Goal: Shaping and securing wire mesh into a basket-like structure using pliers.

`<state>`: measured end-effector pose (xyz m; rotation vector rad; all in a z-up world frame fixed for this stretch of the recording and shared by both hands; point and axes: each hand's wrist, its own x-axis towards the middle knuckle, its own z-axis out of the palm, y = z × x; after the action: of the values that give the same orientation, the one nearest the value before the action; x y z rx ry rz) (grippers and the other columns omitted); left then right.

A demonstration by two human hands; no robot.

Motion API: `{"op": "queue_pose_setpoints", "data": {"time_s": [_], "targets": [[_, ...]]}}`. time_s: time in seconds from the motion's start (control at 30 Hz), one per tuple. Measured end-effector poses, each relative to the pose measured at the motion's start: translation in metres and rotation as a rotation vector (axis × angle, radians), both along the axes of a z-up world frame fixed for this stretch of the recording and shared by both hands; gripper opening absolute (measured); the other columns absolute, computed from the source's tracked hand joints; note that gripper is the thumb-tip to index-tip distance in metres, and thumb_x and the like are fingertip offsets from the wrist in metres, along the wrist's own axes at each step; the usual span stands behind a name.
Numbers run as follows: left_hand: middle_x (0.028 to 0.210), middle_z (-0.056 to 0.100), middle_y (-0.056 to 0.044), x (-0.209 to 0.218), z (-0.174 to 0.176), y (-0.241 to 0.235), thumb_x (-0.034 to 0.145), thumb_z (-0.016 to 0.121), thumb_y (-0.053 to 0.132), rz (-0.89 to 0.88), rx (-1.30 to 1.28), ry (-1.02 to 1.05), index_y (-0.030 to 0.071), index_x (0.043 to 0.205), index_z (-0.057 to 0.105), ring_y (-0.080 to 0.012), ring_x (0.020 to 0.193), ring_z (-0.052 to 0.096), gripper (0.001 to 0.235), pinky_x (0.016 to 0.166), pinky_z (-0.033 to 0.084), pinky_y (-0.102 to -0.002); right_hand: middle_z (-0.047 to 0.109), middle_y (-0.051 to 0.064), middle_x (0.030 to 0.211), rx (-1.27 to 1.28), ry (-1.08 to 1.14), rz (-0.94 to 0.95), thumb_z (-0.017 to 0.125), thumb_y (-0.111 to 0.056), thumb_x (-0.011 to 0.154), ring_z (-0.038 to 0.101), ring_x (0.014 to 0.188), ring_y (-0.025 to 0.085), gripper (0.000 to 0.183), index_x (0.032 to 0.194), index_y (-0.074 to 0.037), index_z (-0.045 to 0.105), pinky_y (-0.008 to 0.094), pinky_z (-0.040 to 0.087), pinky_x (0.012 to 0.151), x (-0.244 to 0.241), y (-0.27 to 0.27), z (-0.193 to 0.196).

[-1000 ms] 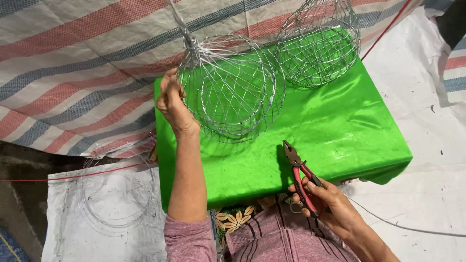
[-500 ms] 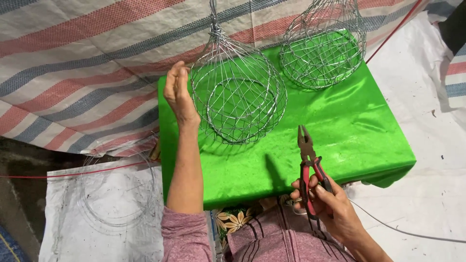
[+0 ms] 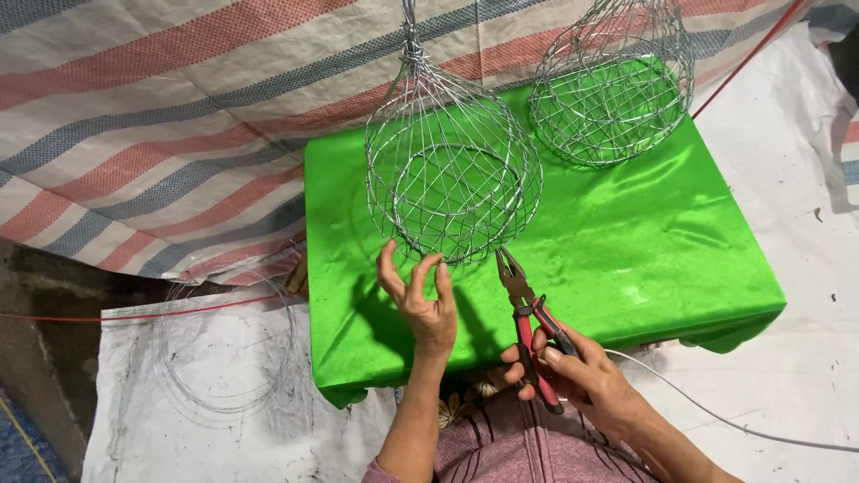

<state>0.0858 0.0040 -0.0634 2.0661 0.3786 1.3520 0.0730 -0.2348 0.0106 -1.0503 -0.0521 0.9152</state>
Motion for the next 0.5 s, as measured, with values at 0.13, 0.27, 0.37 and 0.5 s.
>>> {"op": "queue_pose_setpoints", "data": {"time_s": [0.13,0.27,0.37,0.5], "targets": [[0.158,0.033,-0.02,0.001,-0.003,-0.002,0.099,0.065,0.03,0.025,0.072,0.09,0.015,0.101,0.075,-0.0393,0.15,0.034,0.018,0.124,0.036,-0.064,0.078,0.036,0.114,0.002,0.07,0.01,0.061,-0.023,0.09,0.077,0.077,0.039,0.052,0.133,0.006,0.057,0.038,0.06,0.063,0.001,0.005,-0.003],[0.164,0.026,-0.02,0.007,-0.011,-0.007,0.102,0.057,0.046,0.056,0.134,0.168,0.018,0.103,0.078,-0.0409,0.154,0.026,0.035,0.128,0.025,-0.063,0.074,0.041,0.117,0.104,0.111,-0.021,0.061,-0.019,0.091,0.077,0.09,0.042,0.051,0.132,0.011,0.054,0.045,0.066,0.072,0.003,0.009,-0.003],[0.164,0.025,-0.021,0.009,-0.013,-0.008,0.102,0.054,0.054,0.078,0.152,0.201,0.017,0.097,0.08,-0.042,0.154,0.024,0.045,0.127,0.023,-0.063,0.073,0.042,0.117,0.122,0.141,-0.043,0.061,-0.018,0.092,0.076,0.091,0.042,0.046,0.128,0.01,0.055,0.047,0.065,0.072,0.007,0.01,-0.003],[0.161,0.029,-0.02,0.006,-0.013,-0.009,0.102,0.061,0.042,0.087,0.131,0.233,0.015,0.088,0.077,-0.0425,0.153,0.026,0.035,0.126,0.023,-0.065,0.07,0.044,0.117,0.249,0.173,-0.037,0.062,-0.015,0.094,0.074,0.094,0.043,0.028,0.112,0.006,0.054,0.047,0.065,0.073,0.009,0.009,-0.01]]}}
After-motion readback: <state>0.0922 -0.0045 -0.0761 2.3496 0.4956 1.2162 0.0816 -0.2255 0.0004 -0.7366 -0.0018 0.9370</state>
